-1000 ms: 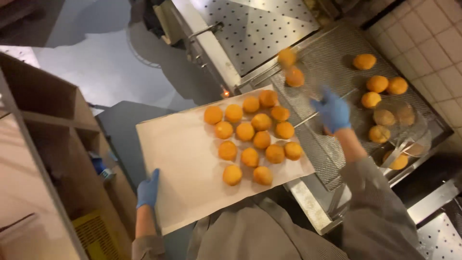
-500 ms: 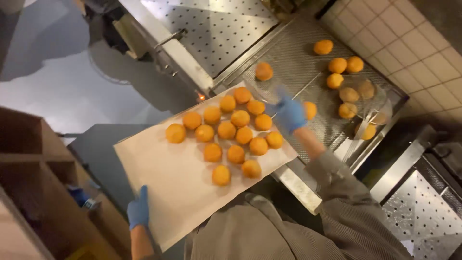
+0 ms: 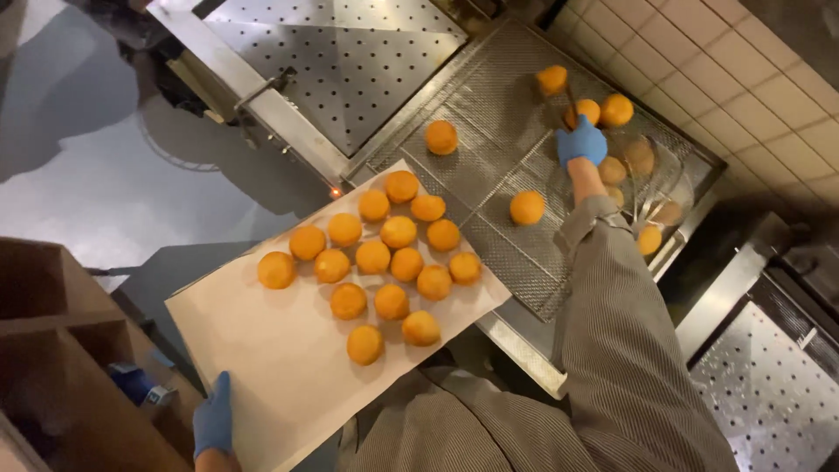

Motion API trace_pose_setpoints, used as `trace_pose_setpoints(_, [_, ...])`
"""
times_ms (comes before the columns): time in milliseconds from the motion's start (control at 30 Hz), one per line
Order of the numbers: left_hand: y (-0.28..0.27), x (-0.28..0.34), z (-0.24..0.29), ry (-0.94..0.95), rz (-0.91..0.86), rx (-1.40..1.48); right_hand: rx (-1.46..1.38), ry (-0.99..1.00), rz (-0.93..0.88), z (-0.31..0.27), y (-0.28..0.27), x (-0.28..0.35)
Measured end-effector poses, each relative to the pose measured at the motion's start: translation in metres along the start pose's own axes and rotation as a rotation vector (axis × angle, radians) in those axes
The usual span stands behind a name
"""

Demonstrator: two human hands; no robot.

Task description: Frying donuts in deep vats of oil, turning them, and transferring them to cooling racks and trays.

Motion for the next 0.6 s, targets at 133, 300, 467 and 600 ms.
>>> trace_pose_setpoints(133, [0.016,-0.038,-0.026,0.186,0.016,-0.162,-0.096,-0.066,-0.035,-0.013,-0.076,0.069])
trace_pose_setpoints(300, [-0.002,0.021,0.026,0.175,0.004,0.062,-0.437,-0.633,-0.172,-0.105,-0.177,0.245])
trace_pose_setpoints(467, [0.014,-0.011,-0.002,0.287,0.04,-0.197,-0.504,-0.832,-0.602,-0.203,-0.184,0.432])
trace_pose_setpoints(600, [0.026,-0.007,-0.005,0.276,0.011,-0.2,-0.551,-0.861,-0.638,-0.22,-0.173,0.465])
Point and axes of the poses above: each hand's wrist, its own x-axis away from the middle knuckle, its own y-axis out of the palm, z = x × y, the point moved 9 cm from there along -x, towards the middle knuckle, and after that the axes turned 14 degrees about z, right-handed, at the moved point
